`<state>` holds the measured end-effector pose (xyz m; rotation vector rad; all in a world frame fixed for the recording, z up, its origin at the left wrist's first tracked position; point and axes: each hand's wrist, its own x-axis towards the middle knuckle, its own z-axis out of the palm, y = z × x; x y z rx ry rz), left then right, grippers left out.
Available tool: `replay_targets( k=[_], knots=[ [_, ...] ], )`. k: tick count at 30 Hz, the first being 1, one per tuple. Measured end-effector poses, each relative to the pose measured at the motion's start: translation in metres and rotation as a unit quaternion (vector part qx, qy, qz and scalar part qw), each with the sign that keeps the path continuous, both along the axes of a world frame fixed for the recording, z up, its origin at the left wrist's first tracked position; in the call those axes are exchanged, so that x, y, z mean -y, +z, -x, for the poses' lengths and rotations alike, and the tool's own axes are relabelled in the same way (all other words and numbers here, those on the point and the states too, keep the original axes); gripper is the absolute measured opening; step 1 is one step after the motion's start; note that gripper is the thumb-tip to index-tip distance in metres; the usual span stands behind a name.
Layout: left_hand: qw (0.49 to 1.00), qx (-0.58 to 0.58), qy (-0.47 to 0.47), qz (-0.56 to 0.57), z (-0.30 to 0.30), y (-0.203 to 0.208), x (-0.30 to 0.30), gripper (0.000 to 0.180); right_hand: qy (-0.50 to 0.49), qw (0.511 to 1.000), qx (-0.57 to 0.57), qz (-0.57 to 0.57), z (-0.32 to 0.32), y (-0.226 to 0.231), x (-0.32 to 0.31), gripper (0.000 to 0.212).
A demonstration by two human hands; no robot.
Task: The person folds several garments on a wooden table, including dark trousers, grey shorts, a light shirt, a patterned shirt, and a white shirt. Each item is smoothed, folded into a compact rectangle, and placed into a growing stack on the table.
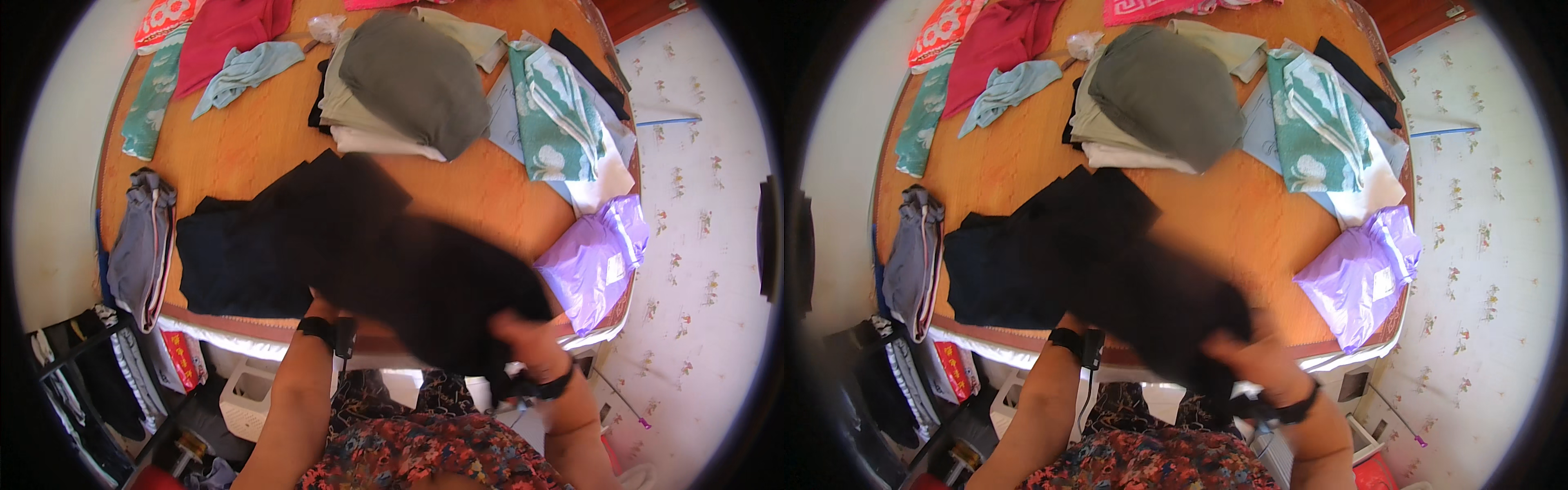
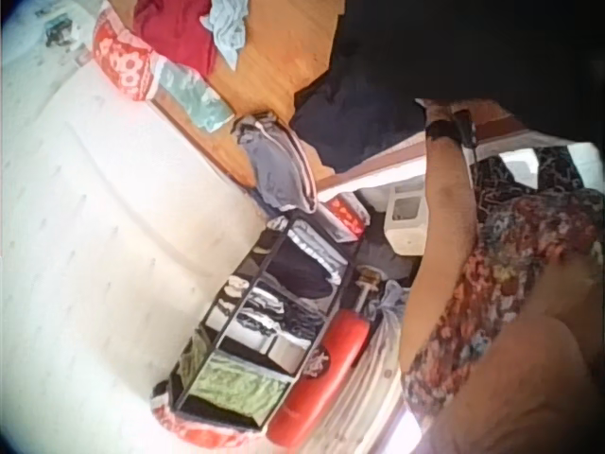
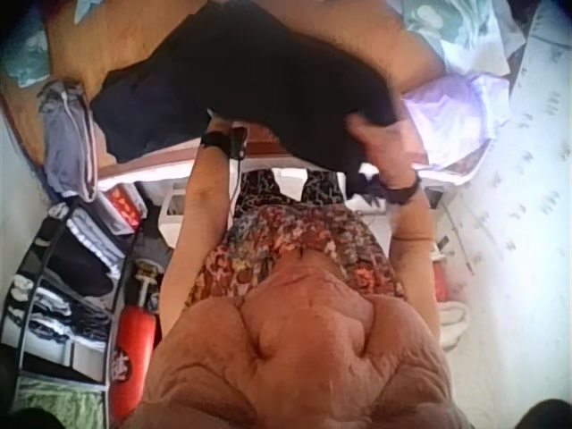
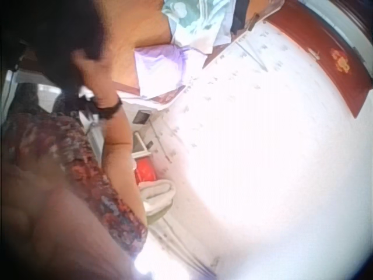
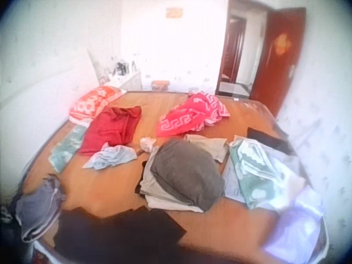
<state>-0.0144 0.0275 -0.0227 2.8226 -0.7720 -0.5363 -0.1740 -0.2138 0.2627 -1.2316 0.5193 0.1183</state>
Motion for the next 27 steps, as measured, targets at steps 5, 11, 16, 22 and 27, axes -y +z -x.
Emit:
replay_targets(
  k=[5,11,16,22,27],
  knots=[
    [0.817,-0.096,0.298,0.484,-0.003,0.024,-0.009,0.056,-0.476,0.874,-0.027,-0.099,0.118,-0.014,0.071,0.039],
    [0.809,-0.178,0.340,0.445,-0.013,0.039,0.013,0.051,-0.488,0.864,-0.118,0.040,0.243,-0.064,0.117,0.047],
    [0.659,-0.533,0.401,0.347,-0.019,0.044,0.047,0.080,-0.489,0.843,-0.184,0.130,0.285,-0.078,0.118,0.042],
    [0.362,-0.556,0.578,0.474,-0.022,0.048,0.090,0.093,-0.436,0.834,-0.254,0.223,0.329,-0.038,0.139,0.034],
    [0.306,-0.544,0.469,0.625,-0.034,0.049,0.096,0.069,-0.425,0.799,-0.309,0.294,0.382,-0.039,0.176,0.033]
  ],
)
